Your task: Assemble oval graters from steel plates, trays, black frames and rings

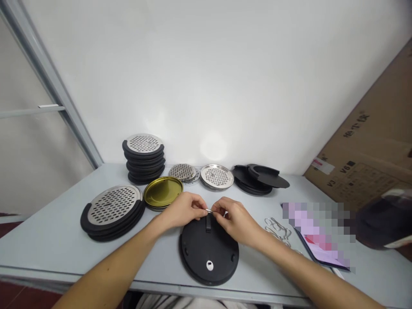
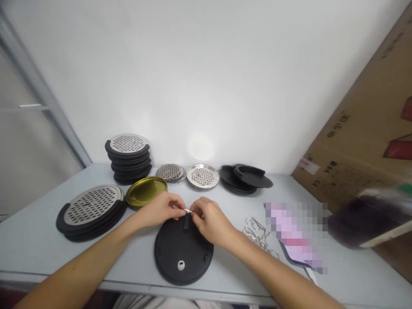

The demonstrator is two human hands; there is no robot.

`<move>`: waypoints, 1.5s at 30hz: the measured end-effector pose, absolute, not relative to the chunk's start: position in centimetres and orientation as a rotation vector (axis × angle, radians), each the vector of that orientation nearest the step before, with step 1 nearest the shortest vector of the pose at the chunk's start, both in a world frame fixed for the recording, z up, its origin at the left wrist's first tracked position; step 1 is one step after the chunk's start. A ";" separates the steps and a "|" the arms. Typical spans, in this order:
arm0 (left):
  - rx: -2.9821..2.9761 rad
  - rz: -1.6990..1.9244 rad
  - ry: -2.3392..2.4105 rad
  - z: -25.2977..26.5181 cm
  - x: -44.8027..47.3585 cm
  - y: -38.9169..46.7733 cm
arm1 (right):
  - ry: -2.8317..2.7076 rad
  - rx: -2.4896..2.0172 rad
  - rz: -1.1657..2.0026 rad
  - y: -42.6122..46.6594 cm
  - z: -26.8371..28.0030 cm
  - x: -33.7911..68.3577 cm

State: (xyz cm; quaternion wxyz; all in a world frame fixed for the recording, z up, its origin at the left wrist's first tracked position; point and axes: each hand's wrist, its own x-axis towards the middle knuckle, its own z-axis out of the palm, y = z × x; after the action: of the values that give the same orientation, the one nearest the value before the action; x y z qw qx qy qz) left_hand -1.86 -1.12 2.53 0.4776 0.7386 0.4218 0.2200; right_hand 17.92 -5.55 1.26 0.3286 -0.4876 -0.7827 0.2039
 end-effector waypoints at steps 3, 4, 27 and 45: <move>1.914 0.645 1.054 2.4 -1.7 -1.1 | -1.961 -1.304 0.514 -5.3 0.8 17.9; 1.933 0.670 1.062 2.3 -1.6 -1.1 | -1.925 -1.306 0.531 -5.3 0.5 17.9; 2.306 0.748 1.146 1.3 -0.9 -2.3 | -1.846 -1.232 0.467 -5.8 -2.1 17.2; 2.386 1.054 1.039 -1.4 -1.7 -2.5 | -1.853 -1.216 0.443 -5.9 -2.0 17.4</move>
State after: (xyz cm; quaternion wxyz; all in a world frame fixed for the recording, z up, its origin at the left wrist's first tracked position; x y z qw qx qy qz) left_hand -1.65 -2.51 -1.35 0.1660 0.8380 0.3649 0.3703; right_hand 17.38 -5.92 -2.03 0.4267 -0.4866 -0.7414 0.1772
